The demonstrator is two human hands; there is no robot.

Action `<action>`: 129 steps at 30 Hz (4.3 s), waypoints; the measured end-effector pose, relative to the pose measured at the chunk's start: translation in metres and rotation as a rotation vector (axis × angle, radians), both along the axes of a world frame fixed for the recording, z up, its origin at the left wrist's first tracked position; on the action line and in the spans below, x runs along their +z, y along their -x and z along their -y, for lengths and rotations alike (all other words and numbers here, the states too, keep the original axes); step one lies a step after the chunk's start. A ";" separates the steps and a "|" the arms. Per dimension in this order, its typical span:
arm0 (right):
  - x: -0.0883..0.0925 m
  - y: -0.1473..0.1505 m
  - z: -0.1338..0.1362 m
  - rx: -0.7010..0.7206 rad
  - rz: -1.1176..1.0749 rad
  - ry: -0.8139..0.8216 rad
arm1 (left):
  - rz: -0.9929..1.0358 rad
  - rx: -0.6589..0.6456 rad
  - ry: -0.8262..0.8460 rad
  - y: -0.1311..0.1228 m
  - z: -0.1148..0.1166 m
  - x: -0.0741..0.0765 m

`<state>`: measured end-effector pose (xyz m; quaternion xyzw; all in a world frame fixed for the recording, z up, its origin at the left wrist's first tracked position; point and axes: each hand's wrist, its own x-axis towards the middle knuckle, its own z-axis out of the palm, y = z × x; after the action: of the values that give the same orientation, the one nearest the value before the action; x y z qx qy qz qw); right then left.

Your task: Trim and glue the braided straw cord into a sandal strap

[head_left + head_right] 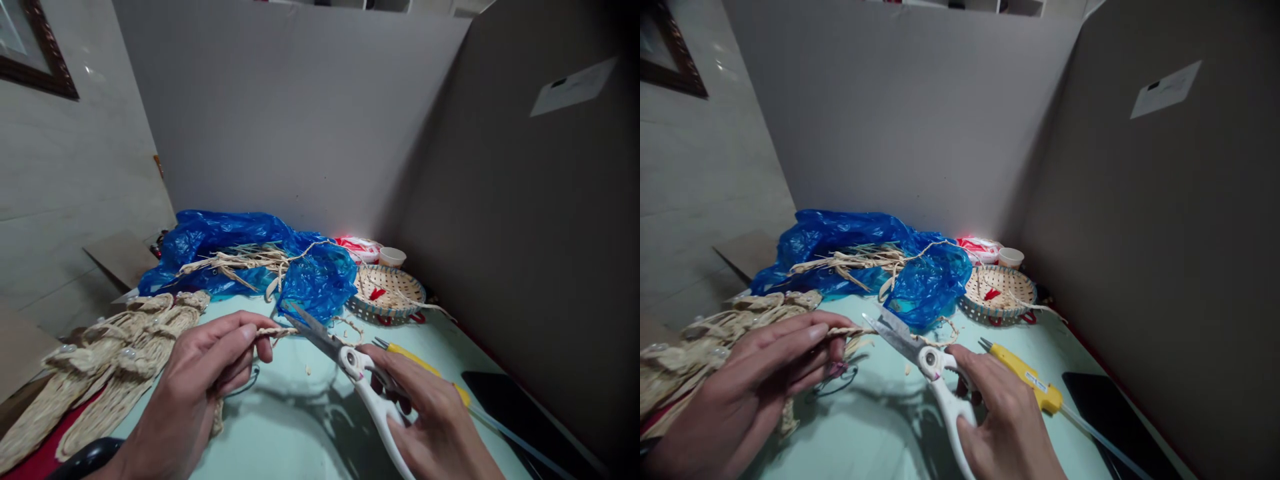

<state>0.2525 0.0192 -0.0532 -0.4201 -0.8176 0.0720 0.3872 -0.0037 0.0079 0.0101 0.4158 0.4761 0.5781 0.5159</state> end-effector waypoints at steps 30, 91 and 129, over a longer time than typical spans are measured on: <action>0.006 -0.002 0.005 0.005 0.199 -0.320 | -0.256 0.069 -0.050 -0.015 0.004 0.006; 0.017 0.021 0.003 -0.145 -0.561 0.582 | -0.531 -0.540 0.189 -0.016 0.001 -0.009; 0.002 -0.004 -0.005 -0.073 0.268 -0.350 | 0.194 -0.025 0.162 -0.010 -0.009 -0.010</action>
<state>0.2563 0.0239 -0.0516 -0.3815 -0.8461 -0.1414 0.3444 0.0066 0.0166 0.0001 0.3208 0.4640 0.5688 0.5985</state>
